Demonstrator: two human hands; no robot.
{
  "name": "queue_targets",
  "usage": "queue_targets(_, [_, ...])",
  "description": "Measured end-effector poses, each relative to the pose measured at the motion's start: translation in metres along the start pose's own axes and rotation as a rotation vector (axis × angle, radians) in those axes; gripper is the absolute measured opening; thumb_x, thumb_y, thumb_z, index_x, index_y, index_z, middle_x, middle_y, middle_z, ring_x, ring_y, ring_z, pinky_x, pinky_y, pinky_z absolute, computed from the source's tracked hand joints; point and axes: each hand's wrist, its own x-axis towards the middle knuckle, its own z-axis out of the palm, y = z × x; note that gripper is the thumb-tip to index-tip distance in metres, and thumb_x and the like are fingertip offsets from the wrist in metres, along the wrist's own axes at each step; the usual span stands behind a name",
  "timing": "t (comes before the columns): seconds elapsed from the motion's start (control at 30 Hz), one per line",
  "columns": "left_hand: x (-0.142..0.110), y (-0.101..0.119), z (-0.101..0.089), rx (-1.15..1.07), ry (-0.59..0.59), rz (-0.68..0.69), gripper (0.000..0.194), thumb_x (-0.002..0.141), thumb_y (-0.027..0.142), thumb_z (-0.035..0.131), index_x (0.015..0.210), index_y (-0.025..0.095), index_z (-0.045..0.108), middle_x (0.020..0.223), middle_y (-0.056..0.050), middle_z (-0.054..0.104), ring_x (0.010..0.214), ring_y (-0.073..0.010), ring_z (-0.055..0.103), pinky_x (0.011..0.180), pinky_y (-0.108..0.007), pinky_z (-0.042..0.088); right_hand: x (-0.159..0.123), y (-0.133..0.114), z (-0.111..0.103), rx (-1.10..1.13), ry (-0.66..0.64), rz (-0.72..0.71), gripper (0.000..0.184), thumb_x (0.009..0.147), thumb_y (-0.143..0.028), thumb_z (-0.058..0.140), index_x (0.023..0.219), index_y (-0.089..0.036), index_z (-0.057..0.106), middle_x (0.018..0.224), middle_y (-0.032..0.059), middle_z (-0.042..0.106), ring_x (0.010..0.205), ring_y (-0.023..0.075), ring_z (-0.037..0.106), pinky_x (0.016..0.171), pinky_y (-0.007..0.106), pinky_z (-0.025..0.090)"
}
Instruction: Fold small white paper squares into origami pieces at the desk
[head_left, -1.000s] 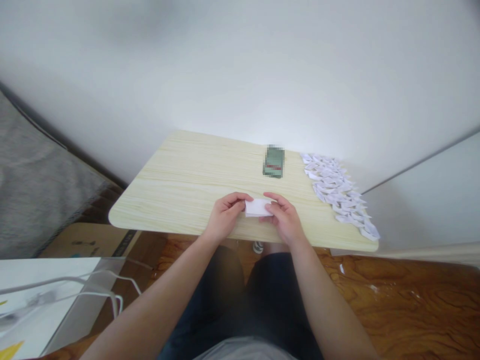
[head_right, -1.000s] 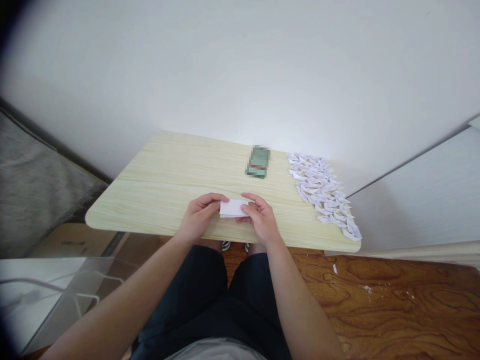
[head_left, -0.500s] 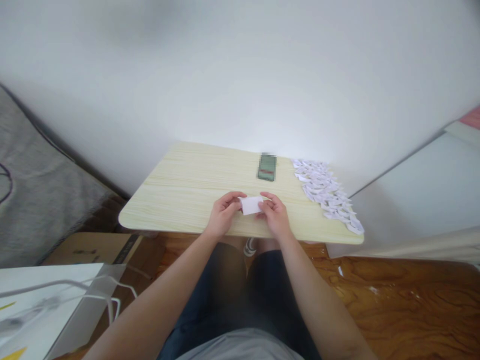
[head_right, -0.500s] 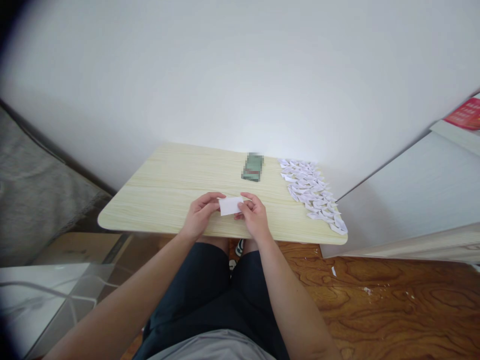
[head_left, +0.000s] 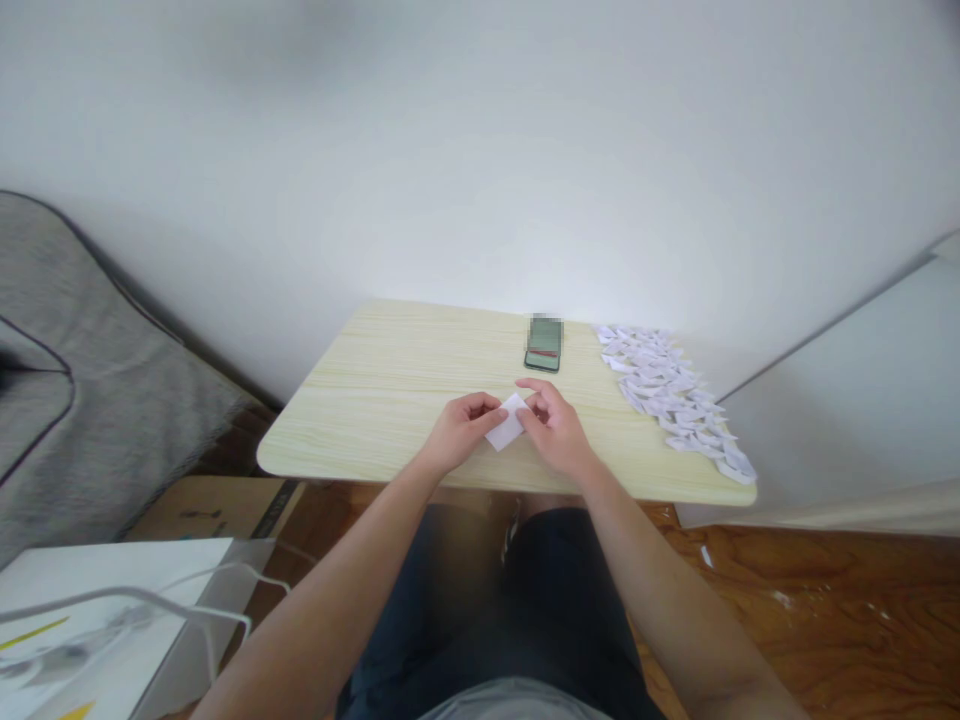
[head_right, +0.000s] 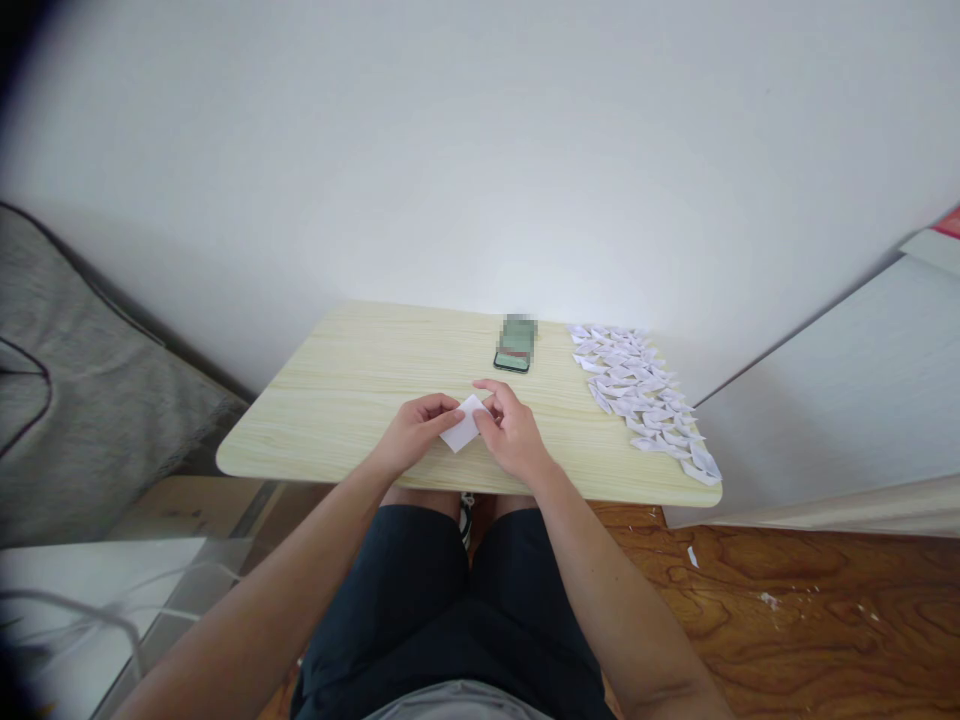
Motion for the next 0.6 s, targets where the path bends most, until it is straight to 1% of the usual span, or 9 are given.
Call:
queue_targets(0.07, [0.006, 0.0, -0.001, -0.025, 0.009, 0.005, 0.028, 0.082, 0.043, 0.076, 0.089, 0.016, 0.075, 0.083, -0.003, 0.071, 0.075, -0.0167, 0.061, 0.07, -0.028, 0.046, 0.011, -0.004, -0.002, -0.004, 0.024, -0.01, 0.042, 0.092, -0.032, 0.065, 0.133, -0.026, 0.06, 0.079, -0.0031, 0.064, 0.072, 0.0146, 0.061, 0.07, 0.028, 0.049])
queue_targets(0.13, [0.014, -0.001, 0.0, -0.061, 0.044, 0.01, 0.03, 0.082, 0.045, 0.075, 0.093, 0.016, 0.075, 0.084, -0.004, 0.073, 0.076, -0.017, 0.063, 0.071, -0.028, 0.047, 0.023, -0.001, -0.004, 0.078, 0.071, 0.052, 0.043, 0.088, -0.035, 0.072, 0.129, -0.025, 0.063, 0.08, -0.0028, 0.066, 0.071, 0.0147, 0.063, 0.069, 0.029, 0.051])
queue_targets(0.2, [0.026, -0.003, 0.002, -0.102, 0.088, 0.017, 0.033, 0.083, 0.046, 0.075, 0.095, 0.016, 0.074, 0.085, -0.004, 0.074, 0.075, -0.0166, 0.064, 0.071, -0.028, 0.048, 0.037, 0.005, -0.007, 0.191, 0.092, 0.155, 0.037, 0.084, -0.04, 0.077, 0.115, -0.022, 0.069, 0.079, -0.001, 0.069, 0.07, 0.0156, 0.065, 0.068, 0.03, 0.055])
queue_targets(0.27, [0.04, -0.003, 0.005, -0.139, 0.121, 0.023, 0.034, 0.084, 0.048, 0.074, 0.095, 0.016, 0.073, 0.085, -0.004, 0.074, 0.073, -0.0158, 0.064, 0.071, -0.028, 0.049, 0.051, 0.011, -0.011, 0.255, 0.085, 0.22, 0.029, 0.083, -0.044, 0.078, 0.096, -0.019, 0.072, 0.078, 0.0016, 0.071, 0.07, 0.0169, 0.068, 0.067, 0.031, 0.057])
queue_targets(0.3, [0.048, -0.003, 0.005, -0.152, 0.128, 0.025, 0.035, 0.084, 0.049, 0.074, 0.095, 0.016, 0.073, 0.085, -0.004, 0.074, 0.072, -0.0155, 0.064, 0.07, -0.028, 0.049, 0.058, 0.014, -0.013, 0.262, 0.078, 0.229, 0.028, 0.083, -0.045, 0.077, 0.088, -0.018, 0.072, 0.077, 0.0025, 0.072, 0.071, 0.0173, 0.068, 0.067, 0.032, 0.058])
queue_targets(0.37, [0.064, -0.002, 0.004, -0.165, 0.117, 0.026, 0.035, 0.083, 0.049, 0.075, 0.094, 0.015, 0.073, 0.084, -0.004, 0.075, 0.072, -0.0155, 0.064, 0.069, -0.028, 0.048, 0.071, 0.018, -0.018, 0.24, 0.075, 0.209, 0.028, 0.084, -0.046, 0.076, 0.08, -0.018, 0.071, 0.074, 0.0022, 0.071, 0.07, 0.0168, 0.068, 0.068, 0.031, 0.058])
queue_targets(0.5, [0.094, -0.003, -0.005, -0.158, 0.061, 0.031, 0.035, 0.08, 0.046, 0.079, 0.093, 0.015, 0.074, 0.084, -0.004, 0.074, 0.073, -0.0158, 0.064, 0.069, -0.027, 0.048, 0.093, 0.02, -0.026, 0.159, 0.045, 0.158, 0.029, 0.085, -0.045, 0.075, 0.074, -0.02, 0.068, 0.071, 0.0001, 0.069, 0.068, 0.0152, 0.066, 0.066, 0.029, 0.056])
queue_targets(0.6, [0.109, -0.008, -0.016, -0.139, 0.026, 0.029, 0.031, 0.08, 0.044, 0.08, 0.088, 0.015, 0.073, 0.081, -0.003, 0.072, 0.071, -0.0144, 0.061, 0.067, -0.026, 0.046, 0.103, 0.02, -0.028, 0.129, -0.009, 0.178, 0.029, 0.084, -0.045, 0.076, 0.073, -0.02, 0.068, 0.069, 0.0001, 0.069, 0.066, 0.0152, 0.066, 0.065, 0.029, 0.056])
